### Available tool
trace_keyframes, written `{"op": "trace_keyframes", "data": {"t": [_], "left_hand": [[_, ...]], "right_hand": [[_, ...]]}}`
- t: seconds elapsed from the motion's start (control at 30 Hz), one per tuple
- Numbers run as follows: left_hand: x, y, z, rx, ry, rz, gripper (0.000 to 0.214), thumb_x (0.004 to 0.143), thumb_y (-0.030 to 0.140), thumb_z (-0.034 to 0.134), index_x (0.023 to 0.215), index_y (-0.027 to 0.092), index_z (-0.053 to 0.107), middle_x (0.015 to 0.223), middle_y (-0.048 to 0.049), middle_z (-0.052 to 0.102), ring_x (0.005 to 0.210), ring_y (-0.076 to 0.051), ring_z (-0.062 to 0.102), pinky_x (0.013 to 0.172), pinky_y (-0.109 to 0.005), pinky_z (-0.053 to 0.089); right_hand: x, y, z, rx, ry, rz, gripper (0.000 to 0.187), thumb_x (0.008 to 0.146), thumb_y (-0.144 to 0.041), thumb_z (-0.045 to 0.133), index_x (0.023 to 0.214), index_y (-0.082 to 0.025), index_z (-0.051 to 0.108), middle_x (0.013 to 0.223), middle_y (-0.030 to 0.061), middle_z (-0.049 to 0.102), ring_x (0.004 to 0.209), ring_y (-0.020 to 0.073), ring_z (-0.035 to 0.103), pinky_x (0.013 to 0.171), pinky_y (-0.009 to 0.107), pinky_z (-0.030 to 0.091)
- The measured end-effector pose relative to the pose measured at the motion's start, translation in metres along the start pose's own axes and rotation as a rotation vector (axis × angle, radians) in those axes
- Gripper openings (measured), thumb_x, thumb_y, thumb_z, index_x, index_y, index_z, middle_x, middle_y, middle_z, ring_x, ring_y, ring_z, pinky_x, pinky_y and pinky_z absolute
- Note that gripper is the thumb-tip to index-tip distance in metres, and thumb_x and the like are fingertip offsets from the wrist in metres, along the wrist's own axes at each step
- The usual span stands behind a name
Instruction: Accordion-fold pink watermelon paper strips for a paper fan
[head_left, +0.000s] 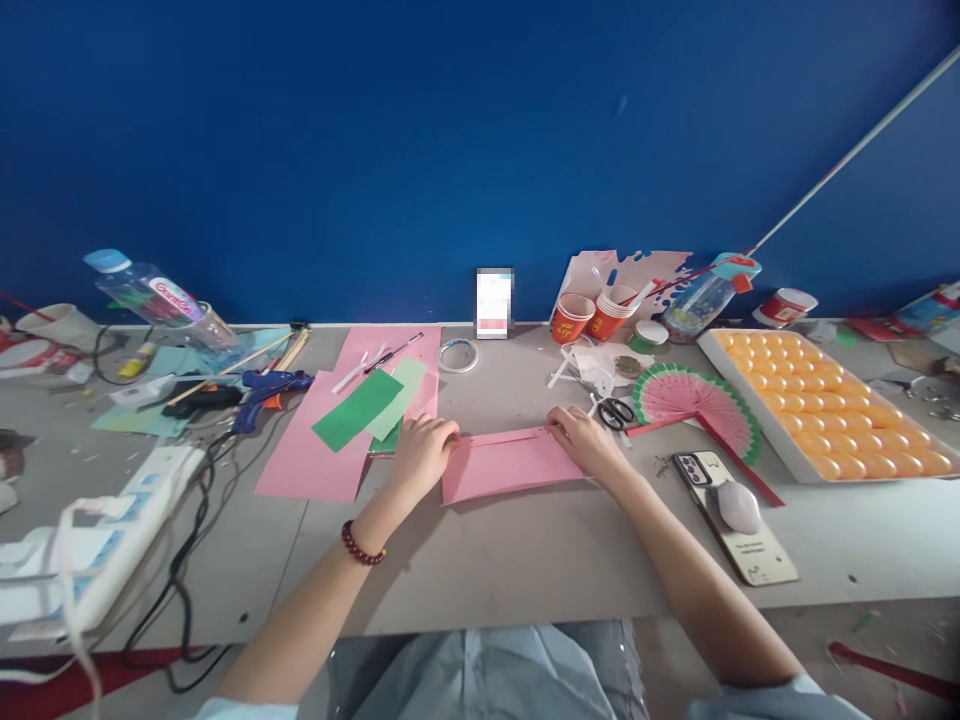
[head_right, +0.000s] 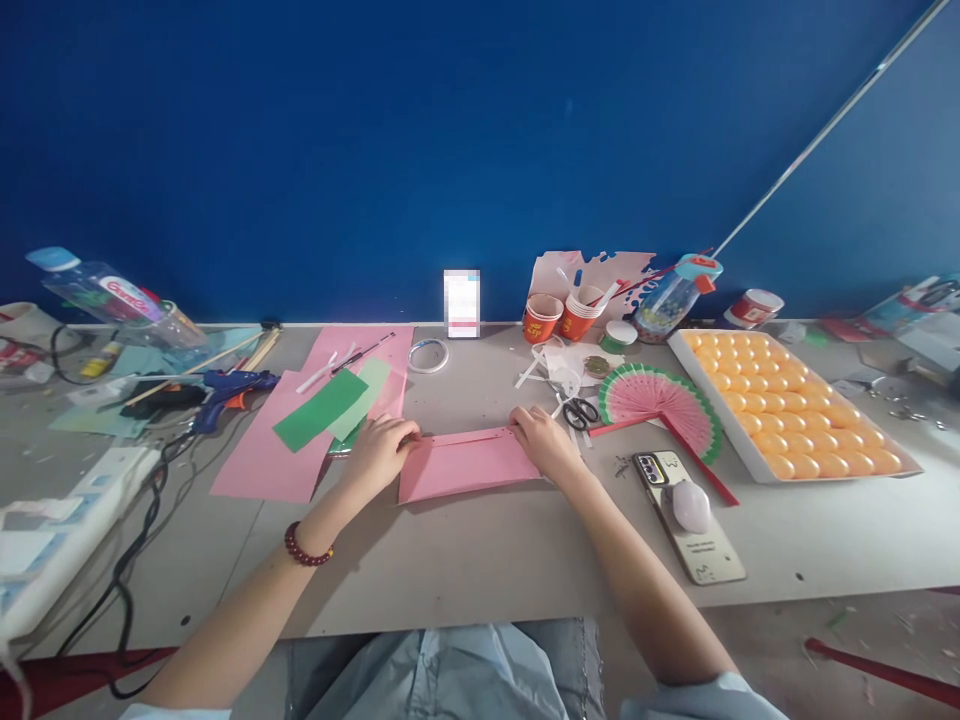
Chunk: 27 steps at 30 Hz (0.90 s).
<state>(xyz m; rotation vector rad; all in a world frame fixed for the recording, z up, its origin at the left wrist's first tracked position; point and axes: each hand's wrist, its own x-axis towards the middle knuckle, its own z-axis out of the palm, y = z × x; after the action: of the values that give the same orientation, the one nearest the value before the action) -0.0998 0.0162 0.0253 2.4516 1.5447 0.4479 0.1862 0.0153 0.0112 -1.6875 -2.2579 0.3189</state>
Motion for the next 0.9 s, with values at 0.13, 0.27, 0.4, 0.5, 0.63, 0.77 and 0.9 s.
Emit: {"op": "trace_keyframes", "data": {"t": [0.13,0.27,0.4,0.5,0.63,0.77,0.9], "left_hand": [[-0.003,0.002,0.002,0.107,0.043,0.032,0.012,0.087,0.016,0.052,0.080,0.021,0.060,0.085,-0.0045,0.064,0.089,-0.024,0.054,0.076,-0.036,0.037],[-0.005,0.007,0.007,0.198,0.092,0.087,0.020,0.086,0.006,0.045,0.084,0.018,0.061,0.092,-0.0080,0.059,0.091,-0.025,0.051,0.077,-0.037,0.040],[-0.009,0.015,0.011,0.223,0.045,0.167,0.029,0.085,-0.002,0.038,0.090,0.017,0.059,0.089,-0.0077,0.057,0.088,-0.023,0.051,0.077,-0.037,0.043],[-0.012,0.020,0.010,0.257,0.004,0.193,0.029,0.084,-0.004,0.038,0.088,0.016,0.058,0.084,-0.0071,0.057,0.084,-0.023,0.052,0.075,-0.036,0.044],[-0.013,0.023,0.009,0.326,-0.036,0.190,0.032,0.080,-0.009,0.039,0.086,0.015,0.059,0.083,-0.0072,0.057,0.079,-0.022,0.054,0.069,-0.033,0.045],[-0.015,0.023,0.015,0.357,-0.024,0.191,0.032,0.083,-0.005,0.041,0.102,0.013,0.059,0.086,-0.0084,0.057,0.082,-0.022,0.056,0.065,-0.032,0.046],[-0.019,0.020,0.022,0.433,0.019,0.226,0.038,0.087,-0.002,0.038,0.120,0.011,0.053,0.089,-0.0096,0.057,0.086,-0.023,0.055,0.064,-0.033,0.046]], "right_hand": [[0.000,-0.005,-0.003,-0.130,0.030,-0.087,0.016,0.092,-0.022,0.045,0.087,-0.019,0.059,0.081,0.0067,0.060,0.081,0.0208,0.054,0.072,0.030,0.041],[-0.001,-0.008,-0.003,-0.244,0.145,-0.148,0.019,0.091,-0.017,0.046,0.082,-0.018,0.062,0.092,0.0111,0.059,0.086,0.0229,0.050,0.074,0.032,0.043],[0.000,-0.009,-0.001,-0.297,0.081,-0.253,0.023,0.091,-0.011,0.045,0.077,-0.018,0.062,0.082,0.0086,0.060,0.081,0.0208,0.051,0.072,0.029,0.042],[0.001,-0.009,0.000,-0.333,0.056,-0.286,0.023,0.091,-0.011,0.044,0.077,-0.019,0.060,0.080,0.0080,0.061,0.080,0.0202,0.053,0.072,0.029,0.040],[0.002,-0.009,-0.001,-0.365,0.021,-0.282,0.024,0.092,-0.011,0.042,0.079,-0.019,0.061,0.079,0.0074,0.063,0.079,0.0198,0.055,0.071,0.028,0.040],[-0.001,-0.012,-0.006,-0.391,-0.025,-0.270,0.023,0.090,-0.009,0.043,0.087,-0.017,0.064,0.083,0.0085,0.065,0.080,0.0198,0.057,0.070,0.028,0.040],[-0.006,-0.018,-0.014,-0.424,-0.063,-0.279,0.029,0.089,-0.010,0.042,0.107,-0.017,0.064,0.087,0.0087,0.066,0.080,0.0197,0.059,0.067,0.028,0.041]]}}
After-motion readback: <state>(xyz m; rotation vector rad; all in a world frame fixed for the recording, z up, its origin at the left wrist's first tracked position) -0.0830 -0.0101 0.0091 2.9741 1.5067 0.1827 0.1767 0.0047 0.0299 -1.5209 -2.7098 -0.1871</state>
